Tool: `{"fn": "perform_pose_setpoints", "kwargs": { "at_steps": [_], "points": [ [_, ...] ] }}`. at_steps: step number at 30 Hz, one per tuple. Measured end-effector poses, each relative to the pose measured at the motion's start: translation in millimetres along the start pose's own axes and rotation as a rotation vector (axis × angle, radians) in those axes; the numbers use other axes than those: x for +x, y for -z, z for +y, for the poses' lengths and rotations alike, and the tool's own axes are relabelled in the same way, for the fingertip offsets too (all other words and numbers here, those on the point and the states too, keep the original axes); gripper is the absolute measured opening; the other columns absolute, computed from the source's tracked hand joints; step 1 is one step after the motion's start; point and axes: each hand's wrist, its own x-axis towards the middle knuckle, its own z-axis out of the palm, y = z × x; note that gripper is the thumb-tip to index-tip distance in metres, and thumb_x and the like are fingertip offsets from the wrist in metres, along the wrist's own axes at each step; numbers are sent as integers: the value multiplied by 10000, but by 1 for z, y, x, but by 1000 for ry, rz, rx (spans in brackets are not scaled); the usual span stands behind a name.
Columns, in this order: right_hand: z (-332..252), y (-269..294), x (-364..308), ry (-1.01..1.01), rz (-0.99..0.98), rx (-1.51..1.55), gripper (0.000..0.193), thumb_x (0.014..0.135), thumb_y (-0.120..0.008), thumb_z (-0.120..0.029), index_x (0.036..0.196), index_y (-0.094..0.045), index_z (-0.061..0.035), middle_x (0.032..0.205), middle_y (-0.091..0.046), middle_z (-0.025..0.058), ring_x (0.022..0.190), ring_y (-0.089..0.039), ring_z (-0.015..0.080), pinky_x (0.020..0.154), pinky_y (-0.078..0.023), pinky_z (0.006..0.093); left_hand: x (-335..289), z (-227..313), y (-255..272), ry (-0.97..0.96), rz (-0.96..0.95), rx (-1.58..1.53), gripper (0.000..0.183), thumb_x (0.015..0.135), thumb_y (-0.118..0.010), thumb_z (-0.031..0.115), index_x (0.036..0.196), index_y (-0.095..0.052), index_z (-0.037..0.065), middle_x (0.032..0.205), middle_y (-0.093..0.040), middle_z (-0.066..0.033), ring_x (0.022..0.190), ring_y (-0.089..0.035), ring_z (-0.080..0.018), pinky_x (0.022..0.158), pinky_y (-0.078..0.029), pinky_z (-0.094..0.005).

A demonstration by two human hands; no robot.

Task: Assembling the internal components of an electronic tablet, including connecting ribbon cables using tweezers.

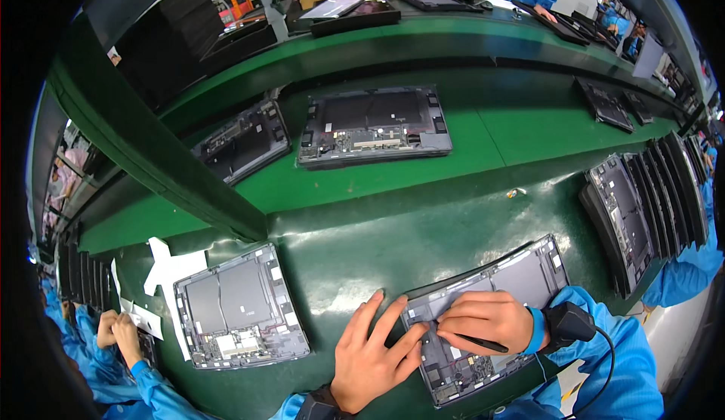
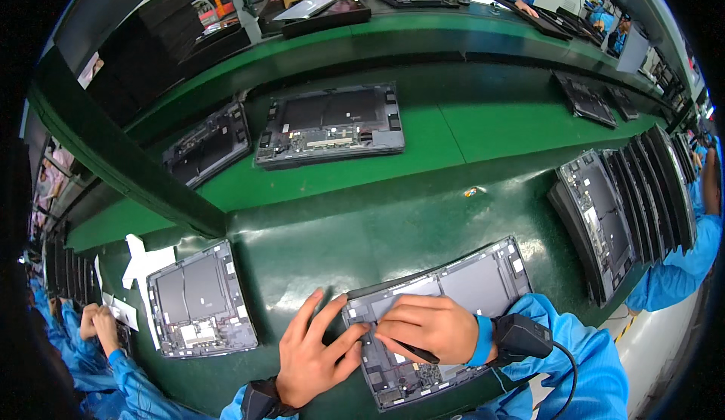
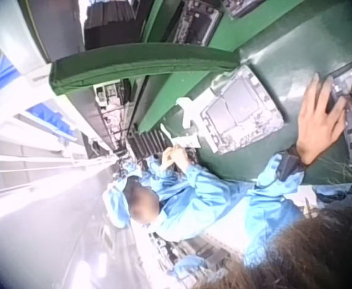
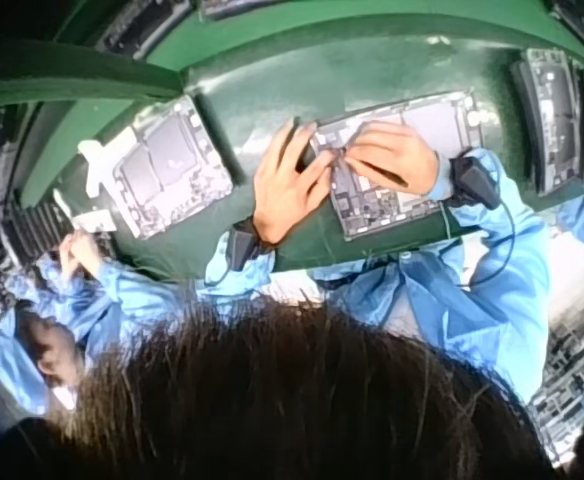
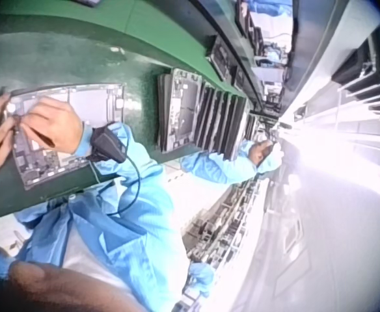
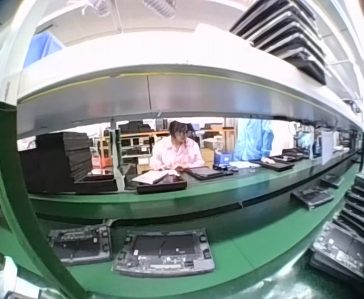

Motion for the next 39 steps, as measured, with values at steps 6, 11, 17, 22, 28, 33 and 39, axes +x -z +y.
{"fn": "perform_pose_setpoints", "kwargs": {
  "at_steps": [6,11,17,22,28,33,39],
  "points": [
    [-3,2,-3,7,7,-17,131,805,-764,-18,900,-677,9,896,-677,119,779,-650,280,674,-557,353,3,5,0,12,5,20,276,734,-750,174,1006,-754,221,1312,-594,-100,1247,-536,-419,963,-534,-449],
    [-13,8,-16,-39,-46,14,157,800,-778,-27,924,-688,6,916,-681,117,820,-667,279,678,-570,344,5,8,-1,18,-5,14,280,735,-751,169,1009,-752,222,1319,-594,-101,1250,-537,-415,963,-534,-452],
    [-12,12,-24,-15,-90,88,191,808,-775,-35,980,-698,-5,970,-683,107,872,-673,271,677,-578,337,7,10,-2,21,-14,-5,307,729,-756,150,1029,-753,218,1318,-598,-98,1265,-530,-403,974,-527,-453],
    [-15,15,-26,-8,-102,74,196,812,-771,-41,991,-698,-7,984,-681,106,889,-670,269,678,-580,331,7,10,-3,25,-14,-35,316,727,-759,142,1035,-757,213,1326,-597,-97,1274,-526,-396,994,-512,-453],
    [-17,18,-33,-4,-139,102,181,825,-767,-47,988,-700,-4,974,-683,109,906,-667,265,689,-580,334,7,13,-3,26,-30,-44,322,732,-760,140,1046,-762,213,1333,-599,-93,1287,-517,-387,1008,-498,-449],
    [-15,26,-29,31,-97,190,177,827,-770,-23,987,-709,25,972,-696,125,893,-674,282,699,-572,357,9,14,-2,27,-35,-57,319,746,-762,148,1059,-763,208,1329,-601,-95,1286,-520,-376,1014,-493,-448],
    [-21,29,-35,-147,76,279,168,806,-790,2,951,-713,36,906,-710,134,808,-682,296,692,-565,360,6,18,0,11,-86,-139,338,780,-755,152,1118,-754,168,1311,-607,-103,1270,-535,-372,1020,-486,-464]
  ]
}}
